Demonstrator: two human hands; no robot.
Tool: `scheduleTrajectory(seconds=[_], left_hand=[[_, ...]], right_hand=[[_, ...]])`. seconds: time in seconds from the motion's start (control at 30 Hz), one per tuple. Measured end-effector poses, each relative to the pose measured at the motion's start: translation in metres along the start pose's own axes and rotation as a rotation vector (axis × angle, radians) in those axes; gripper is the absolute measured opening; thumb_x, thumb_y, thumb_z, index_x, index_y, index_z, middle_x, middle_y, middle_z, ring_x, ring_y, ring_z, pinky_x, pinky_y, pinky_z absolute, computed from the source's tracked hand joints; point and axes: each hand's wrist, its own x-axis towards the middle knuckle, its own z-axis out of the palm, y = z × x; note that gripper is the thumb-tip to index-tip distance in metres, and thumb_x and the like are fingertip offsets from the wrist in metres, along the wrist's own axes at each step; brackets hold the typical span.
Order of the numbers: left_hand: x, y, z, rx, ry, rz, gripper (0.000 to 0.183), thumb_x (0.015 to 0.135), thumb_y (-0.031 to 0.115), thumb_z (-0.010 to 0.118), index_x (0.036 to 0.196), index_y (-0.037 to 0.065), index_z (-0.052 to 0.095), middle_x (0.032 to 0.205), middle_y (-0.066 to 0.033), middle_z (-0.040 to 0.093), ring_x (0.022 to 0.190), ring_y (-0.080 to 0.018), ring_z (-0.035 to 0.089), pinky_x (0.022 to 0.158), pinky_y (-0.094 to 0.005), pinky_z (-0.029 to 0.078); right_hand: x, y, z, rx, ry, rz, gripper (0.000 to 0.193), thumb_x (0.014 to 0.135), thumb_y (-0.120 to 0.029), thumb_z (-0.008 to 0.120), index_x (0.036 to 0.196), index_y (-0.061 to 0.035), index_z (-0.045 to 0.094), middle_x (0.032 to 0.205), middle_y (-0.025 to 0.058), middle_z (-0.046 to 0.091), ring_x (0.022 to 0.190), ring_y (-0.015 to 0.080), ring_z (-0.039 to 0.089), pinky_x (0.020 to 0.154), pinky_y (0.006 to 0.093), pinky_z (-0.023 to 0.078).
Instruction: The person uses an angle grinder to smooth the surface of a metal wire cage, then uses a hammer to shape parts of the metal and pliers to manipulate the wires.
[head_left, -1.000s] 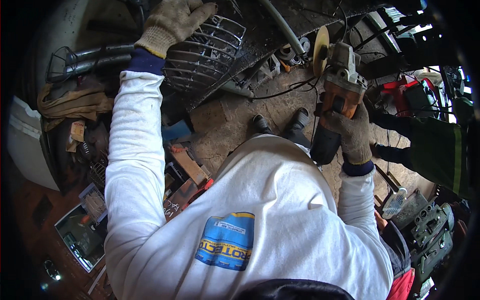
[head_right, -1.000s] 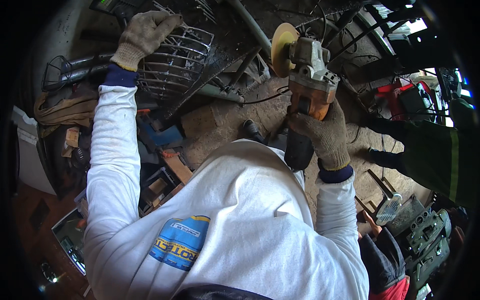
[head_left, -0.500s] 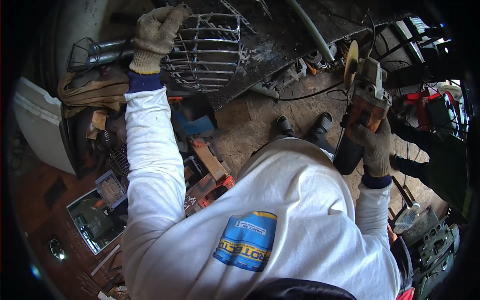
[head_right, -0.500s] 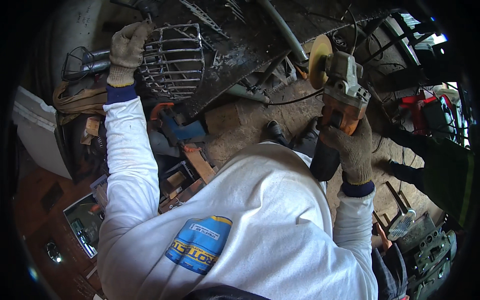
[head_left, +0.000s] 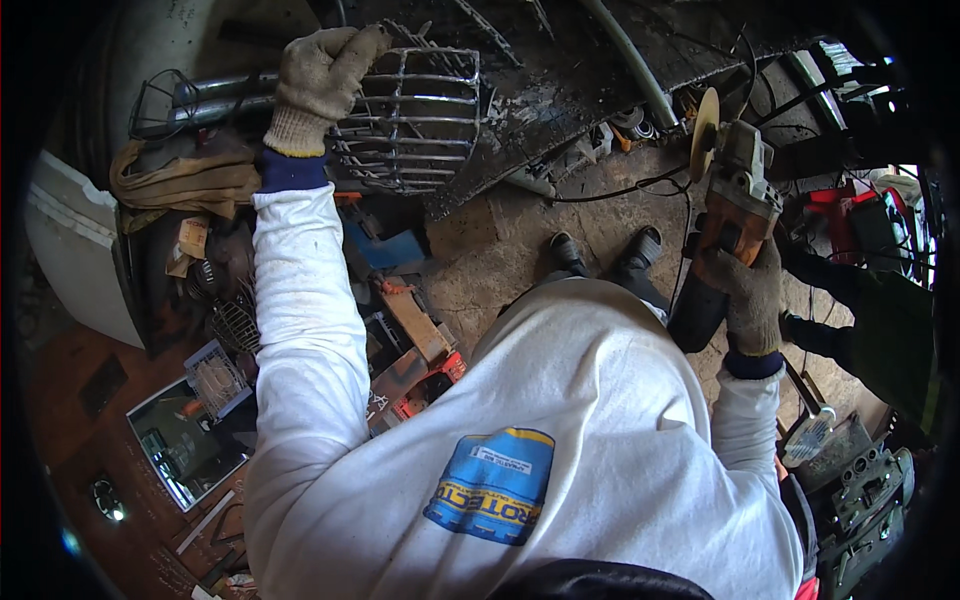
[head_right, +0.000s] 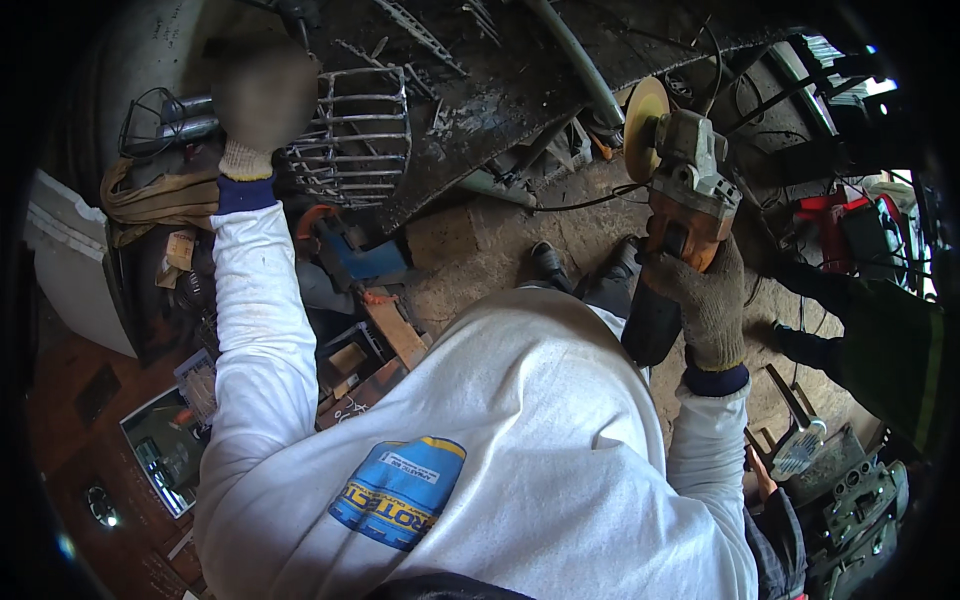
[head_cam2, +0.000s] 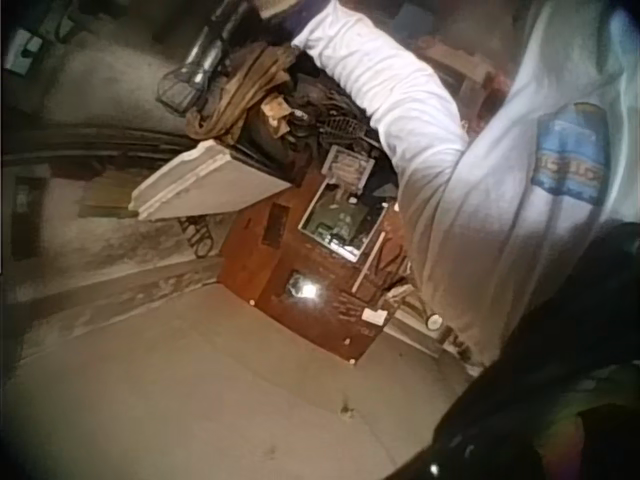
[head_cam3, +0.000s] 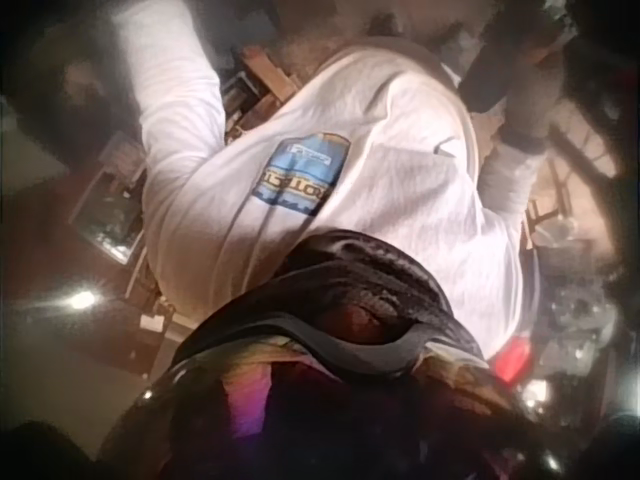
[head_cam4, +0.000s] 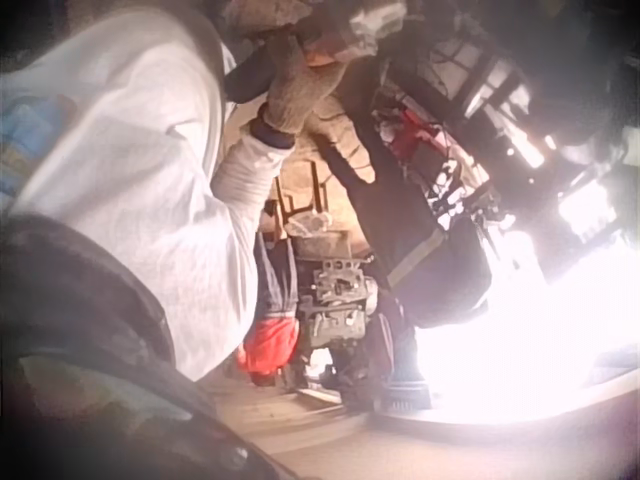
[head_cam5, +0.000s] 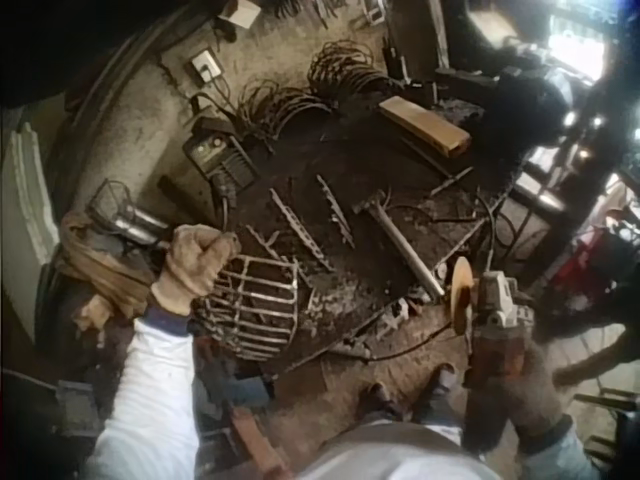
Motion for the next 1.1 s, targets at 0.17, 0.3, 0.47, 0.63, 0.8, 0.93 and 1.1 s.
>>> scheduleTrajectory(seconds=[0.17, 0.3, 0.47, 0.63, 0.8, 0.93, 1.1], left_hand=[[-0.005, 0.019, -0.022, 0.094, 0.009, -0.004, 0.039, 0.097, 0.037, 0.066, 0.089, 0.001, 0.077, 0.062, -0.0034, 0.066, 0.054, -0.0082, 0.056, 0.053, -0.0269, 0.047], [-0.014, 0.027, -0.038, -0.008, 0.117, 0.059, 0.044, 0.098, 0.04, 0.065, 0.086, -0.001, 0.075, 0.06, -0.0023, 0.062, 0.054, -0.0102, 0.056, 0.052, -0.0269, 0.045], [-0.031, 0.024, -0.036, -0.121, 0.297, 0.066, 0.039, 0.097, 0.036, 0.066, 0.088, -0.001, 0.074, 0.062, -0.0021, 0.061, 0.055, -0.0108, 0.055, 0.054, -0.0271, 0.044], [-0.043, 0.019, -0.025, -0.147, 0.44, 0.17, 0.033, 0.098, 0.028, 0.062, 0.086, -0.002, 0.069, 0.068, -0.0042, 0.063, 0.059, -0.011, 0.057, 0.053, -0.0267, 0.043], [-0.045, 0.027, -0.012, -0.258, 0.402, 0.111, 0.04, 0.098, 0.034, 0.059, 0.079, -0.001, 0.066, 0.064, -0.0023, 0.062, 0.052, -0.0084, 0.053, 0.046, -0.0245, 0.039], [-0.049, 0.031, -0.008, -0.351, 0.441, -0.036, 0.039, 0.098, 0.033, 0.06, 0.08, -0.001, 0.067, 0.065, -0.0022, 0.062, 0.054, -0.0086, 0.054, 0.049, -0.0252, 0.041], [-0.047, 0.023, -0.01, -0.202, 0.484, 0.014, 0.034, 0.097, 0.029, 0.062, 0.082, -0.001, 0.067, 0.067, -0.0027, 0.063, 0.056, -0.0087, 0.056, 0.051, -0.0249, 0.043]], right_hand=[[0.001, 0.001, 0.005, 0.092, 0.016, 0.0, 0.051, 0.075, -0.004, 0.075, 0.124, -0.0009, 0.058, 0.107, 0.0087, 0.068, 0.09, 0.0177, 0.069, 0.081, 0.0306, 0.058], [0.003, 0.0, 0.009, 0.152, -0.008, -0.026, 0.051, 0.076, -0.004, 0.073, 0.124, -0.001, 0.057, 0.106, 0.0093, 0.068, 0.09, 0.0185, 0.07, 0.08, 0.0306, 0.059], [0.002, 0.0, 0.007, 0.097, 0.025, -0.024, 0.05, 0.076, -0.005, 0.073, 0.123, -0.0009, 0.057, 0.106, 0.01, 0.069, 0.09, 0.0186, 0.07, 0.079, 0.0305, 0.059], [0.0, -0.004, 0.008, 0.118, 0.043, -0.003, 0.052, 0.074, -0.007, 0.074, 0.123, -0.0005, 0.057, 0.105, 0.0107, 0.069, 0.089, 0.0188, 0.071, 0.079, 0.0308, 0.059], [-0.003, -0.006, 0.007, 0.093, 0.058, 0.004, 0.052, 0.074, -0.007, 0.074, 0.122, -0.0004, 0.057, 0.105, 0.0106, 0.069, 0.089, 0.0189, 0.071, 0.08, 0.0311, 0.059], [-0.004, -0.001, 0.002, 0.08, 0.038, 0.0, 0.052, 0.074, -0.007, 0.074, 0.123, -0.0004, 0.057, 0.105, 0.0106, 0.069, 0.089, 0.019, 0.071, 0.08, 0.0312, 0.059], [-0.005, -0.002, 0.003, 0.04, 0.054, 0.006, 0.051, 0.074, -0.009, 0.075, 0.122, -0.0012, 0.058, 0.105, 0.0102, 0.07, 0.09, 0.0183, 0.07, 0.081, 0.0309, 0.058]])
